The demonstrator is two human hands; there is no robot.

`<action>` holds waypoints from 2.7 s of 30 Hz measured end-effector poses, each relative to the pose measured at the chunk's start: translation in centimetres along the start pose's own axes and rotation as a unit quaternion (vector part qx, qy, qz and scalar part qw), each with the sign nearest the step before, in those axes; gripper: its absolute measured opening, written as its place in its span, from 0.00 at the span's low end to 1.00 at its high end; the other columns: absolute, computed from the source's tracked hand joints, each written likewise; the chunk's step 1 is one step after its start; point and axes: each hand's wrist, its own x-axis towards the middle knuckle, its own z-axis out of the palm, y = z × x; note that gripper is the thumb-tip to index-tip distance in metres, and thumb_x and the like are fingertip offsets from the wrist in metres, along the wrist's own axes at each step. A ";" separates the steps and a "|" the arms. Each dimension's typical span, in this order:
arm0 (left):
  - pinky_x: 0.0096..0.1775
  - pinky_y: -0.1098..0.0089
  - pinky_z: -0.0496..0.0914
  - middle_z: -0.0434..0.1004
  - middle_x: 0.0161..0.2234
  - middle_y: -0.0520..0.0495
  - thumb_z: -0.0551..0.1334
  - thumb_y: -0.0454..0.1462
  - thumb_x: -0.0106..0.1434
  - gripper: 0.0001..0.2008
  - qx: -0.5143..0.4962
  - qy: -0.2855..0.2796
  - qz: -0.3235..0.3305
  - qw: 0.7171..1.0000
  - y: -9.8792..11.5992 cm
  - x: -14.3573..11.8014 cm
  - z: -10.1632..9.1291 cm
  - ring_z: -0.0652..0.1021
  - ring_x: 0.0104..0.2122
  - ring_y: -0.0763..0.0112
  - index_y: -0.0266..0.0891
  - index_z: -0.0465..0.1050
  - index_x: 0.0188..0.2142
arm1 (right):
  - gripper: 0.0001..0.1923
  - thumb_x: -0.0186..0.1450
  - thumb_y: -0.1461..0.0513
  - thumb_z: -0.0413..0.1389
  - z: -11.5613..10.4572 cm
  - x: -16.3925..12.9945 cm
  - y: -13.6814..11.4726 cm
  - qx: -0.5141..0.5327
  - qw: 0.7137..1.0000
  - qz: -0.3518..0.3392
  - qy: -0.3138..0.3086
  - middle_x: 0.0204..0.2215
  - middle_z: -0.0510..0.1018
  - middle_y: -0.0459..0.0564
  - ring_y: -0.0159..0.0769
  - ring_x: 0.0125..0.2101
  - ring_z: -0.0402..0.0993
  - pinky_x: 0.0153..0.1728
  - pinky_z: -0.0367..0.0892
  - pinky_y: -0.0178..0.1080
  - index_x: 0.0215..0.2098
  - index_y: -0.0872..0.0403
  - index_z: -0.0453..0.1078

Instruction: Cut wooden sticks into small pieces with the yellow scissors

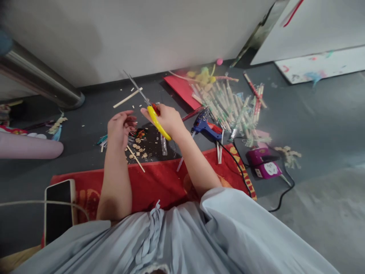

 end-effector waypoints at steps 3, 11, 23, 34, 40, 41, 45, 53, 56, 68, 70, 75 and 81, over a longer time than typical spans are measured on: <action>0.31 0.75 0.71 0.78 0.38 0.46 0.64 0.48 0.54 0.17 0.009 -0.097 0.010 0.995 -0.3 -0.5 0.5 0.78 0.35 0.72 0.40 0.73 0.39 | 0.28 0.64 0.41 0.43 0.7 -0.2 -0.5 0.046 0.999 -0.009 -0.027 0.28 0.75 0.49 0.33 0.30 0.71 0.30 0.58 0.32 0.29 0.54 0.67; 0.58 0.57 0.63 0.64 0.58 0.38 0.63 0.60 0.47 0.38 0.090 -0.262 0.090 0.957 -1.1 -1.1 0.2 0.64 0.60 0.54 0.42 0.66 0.51 | 0.28 0.66 0.42 0.40 3.6 0.2 -1.0 0.019 0.997 -0.010 -0.070 0.35 0.79 0.53 0.38 0.36 0.75 0.34 0.61 0.34 0.38 0.55 0.70; 0.59 0.52 0.60 0.53 0.63 0.35 0.64 0.63 0.39 0.58 0.138 -0.326 0.111 0.929 -0.8 -2.2 1.3 0.58 0.63 0.48 0.47 0.43 0.64 | 0.31 0.66 0.41 0.37 3.9 0.1 -1.6 -0.068 0.996 0.007 -0.054 0.37 0.80 0.57 0.43 0.39 0.76 0.35 0.62 0.35 0.41 0.55 0.69; 0.57 0.53 0.62 0.58 0.60 0.36 0.65 0.63 0.40 0.56 0.151 -0.310 0.142 0.928 -0.7 -2.1 1.6 0.65 0.58 0.50 0.45 0.47 0.63 | 0.34 0.66 0.41 0.36 4.1 0.0 -1.4 -0.088 0.995 -0.019 -0.043 0.36 0.79 0.58 0.44 0.39 0.77 0.35 0.62 0.36 0.43 0.58 0.69; 0.62 0.50 0.54 0.59 0.59 0.37 0.66 0.62 0.40 0.55 0.154 -0.306 0.155 0.926 -0.6 -2.1 1.4 0.61 0.61 0.50 0.44 0.50 0.62 | 0.33 0.67 0.41 0.36 4.2 0.1 -1.2 -0.095 0.994 -0.029 -0.042 0.37 0.79 0.59 0.45 0.39 0.77 0.35 0.63 0.37 0.45 0.58 0.68; 0.62 0.50 0.53 0.59 0.59 0.37 0.66 0.61 0.39 0.55 0.153 -0.306 0.153 0.927 -0.5 -2.1 1.4 0.61 0.61 0.50 0.43 0.51 0.62 | 0.34 0.67 0.41 0.36 4.3 0.1 -1.2 -0.095 0.994 -0.030 -0.043 0.37 0.79 0.59 0.45 0.39 0.77 0.35 0.63 0.37 0.45 0.58 0.68; 0.62 0.52 0.53 0.60 0.59 0.36 0.67 0.60 0.39 0.54 0.147 -0.301 0.147 0.931 -0.5 -2.1 1.4 0.61 0.61 0.49 0.42 0.52 0.62 | 0.34 0.67 0.41 0.36 4.4 0.1 -1.1 -0.099 0.994 -0.029 -0.045 0.37 0.79 0.58 0.45 0.39 0.77 0.35 0.63 0.37 0.46 0.58 0.67; 0.60 0.51 0.58 0.59 0.60 0.36 0.67 0.60 0.40 0.54 0.163 -0.308 0.141 0.927 -0.4 -2.0 1.3 0.62 0.60 0.49 0.44 0.50 0.63 | 0.33 0.66 0.41 0.34 4.3 0.1 -1.3 -0.077 0.995 -0.017 -0.053 0.37 0.79 0.58 0.44 0.40 0.76 0.35 0.62 0.36 0.44 0.57 0.67; 0.58 0.52 0.61 0.59 0.61 0.36 0.66 0.61 0.42 0.52 0.155 -0.305 0.137 0.929 -0.4 -2.0 1.2 0.63 0.60 0.49 0.45 0.52 0.62 | 0.33 0.66 0.40 0.35 4.2 0.2 -1.2 -0.079 0.995 -0.016 -0.055 0.38 0.79 0.57 0.43 0.39 0.76 0.34 0.61 0.35 0.42 0.55 0.67; 0.42 0.71 0.73 0.70 0.53 0.42 0.60 0.59 0.53 0.32 0.037 -0.128 0.137 0.982 -0.9 -0.6 0.6 0.75 0.48 0.66 0.47 0.65 0.52 | 0.34 0.66 0.40 0.35 3.8 -0.3 -1.4 -0.144 0.987 -0.037 -0.054 0.38 0.79 0.59 0.46 0.38 0.76 0.33 0.61 0.37 0.43 0.57 0.67; 0.36 0.74 0.73 0.74 0.48 0.43 0.61 0.57 0.53 0.28 0.007 -0.081 0.115 0.990 -0.7 -0.4 0.6 0.77 0.42 0.69 0.45 0.68 0.47 | 0.35 0.65 0.38 0.35 3.3 -0.5 -1.4 -0.146 0.987 -0.040 -0.048 0.37 0.79 0.59 0.46 0.38 0.76 0.33 0.61 0.37 0.42 0.57 0.67; 0.32 0.76 0.72 0.75 0.43 0.50 0.65 0.47 0.55 0.18 -0.039 -0.035 0.054 0.997 -0.3 -0.2 0.3 0.77 0.34 0.77 0.48 0.68 0.44 | 0.37 0.63 0.37 0.34 1.6 -0.9 -1.3 -0.155 0.986 -0.045 -0.043 0.35 0.78 0.60 0.45 0.36 0.76 0.34 0.61 0.38 0.40 0.57 0.67; 0.33 0.75 0.71 0.75 0.43 0.47 0.67 0.47 0.52 0.22 0.019 0.008 0.102 0.995 -0.3 -0.1 0.1 0.77 0.38 0.73 0.46 0.69 0.45 | 0.39 0.63 0.36 0.34 -0.3 -1.2 -0.9 -0.179 0.983 -0.026 -0.034 0.35 0.78 0.61 0.47 0.36 0.75 0.33 0.62 0.40 0.40 0.59 0.67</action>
